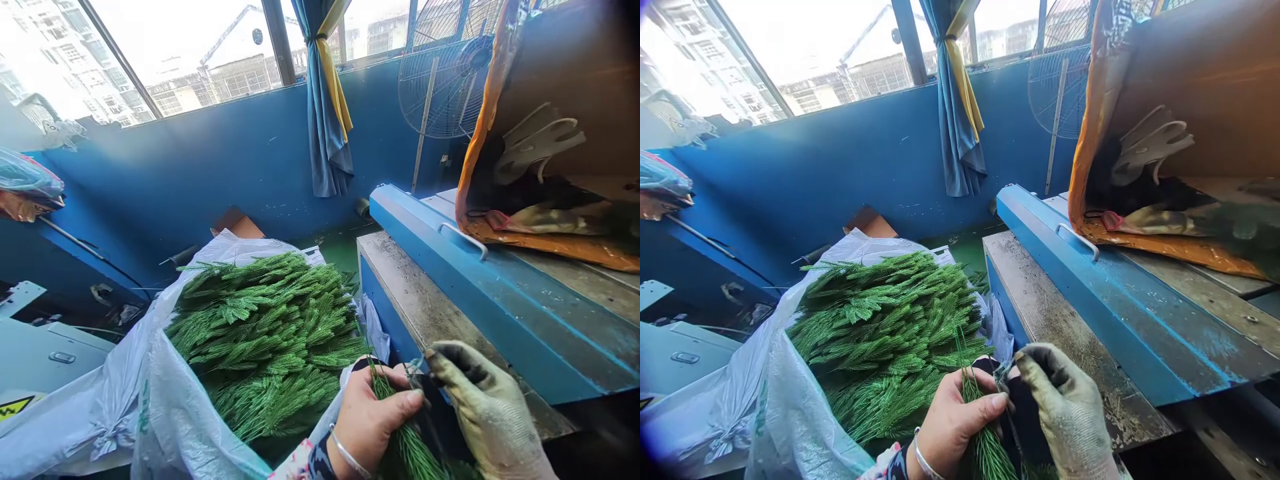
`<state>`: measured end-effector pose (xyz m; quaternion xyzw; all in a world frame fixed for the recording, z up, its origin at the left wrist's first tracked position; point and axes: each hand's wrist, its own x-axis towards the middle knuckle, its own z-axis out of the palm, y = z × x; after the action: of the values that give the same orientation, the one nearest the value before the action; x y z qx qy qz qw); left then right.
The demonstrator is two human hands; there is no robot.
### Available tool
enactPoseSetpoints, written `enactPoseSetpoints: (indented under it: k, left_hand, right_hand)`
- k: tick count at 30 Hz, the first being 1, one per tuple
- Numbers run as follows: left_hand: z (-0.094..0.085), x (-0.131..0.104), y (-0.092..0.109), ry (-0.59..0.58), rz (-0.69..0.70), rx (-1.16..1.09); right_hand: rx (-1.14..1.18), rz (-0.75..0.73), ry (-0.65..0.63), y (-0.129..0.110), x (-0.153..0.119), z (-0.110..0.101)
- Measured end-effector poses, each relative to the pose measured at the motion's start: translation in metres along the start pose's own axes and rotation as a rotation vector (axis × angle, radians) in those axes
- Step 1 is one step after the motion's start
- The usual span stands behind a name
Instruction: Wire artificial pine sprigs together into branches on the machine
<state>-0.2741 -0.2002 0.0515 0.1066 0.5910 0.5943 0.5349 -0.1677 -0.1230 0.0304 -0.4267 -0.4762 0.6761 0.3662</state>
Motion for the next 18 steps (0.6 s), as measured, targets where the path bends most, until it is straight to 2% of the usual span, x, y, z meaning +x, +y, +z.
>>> enactPoseSetpoints:
  k: [2,5,9,11,12,14,17,18]
  left_hand:
    - [0.002,-0.001,0.002,-0.016,0.006,-0.026]
    - [0.005,-0.004,0.006,-0.083,-0.002,-0.044]
    - [0.003,-0.003,0.006,-0.112,-0.011,-0.033]
    - [-0.001,-0.001,0.003,-0.091,-0.014,-0.018]
    - [-0.002,0.001,0.001,-0.085,-0.016,-0.007]
    - [-0.004,0.003,-0.002,-0.081,-0.023,0.002]
    - [-0.004,0.004,-0.004,-0.061,-0.028,-0.002]
    - [-0.003,0.004,-0.004,-0.046,-0.029,-0.006]
  right_hand:
    - [-0.131,-0.088,0.076,0.002,-0.004,-0.004]
    - [-0.261,-0.152,0.058,0.007,-0.006,-0.016]
    - [-0.106,-0.045,0.219,0.02,0.007,-0.033]
    - [-0.004,-0.041,0.236,0.022,0.013,-0.036]
    - [0.027,-0.044,0.205,0.019,0.013,-0.035]
    - [0.035,-0.021,0.05,0.009,0.012,-0.028]
    - [0.026,0.099,-0.37,-0.01,0.008,-0.014]
    - [0.019,0.147,-0.474,-0.014,0.008,-0.01]
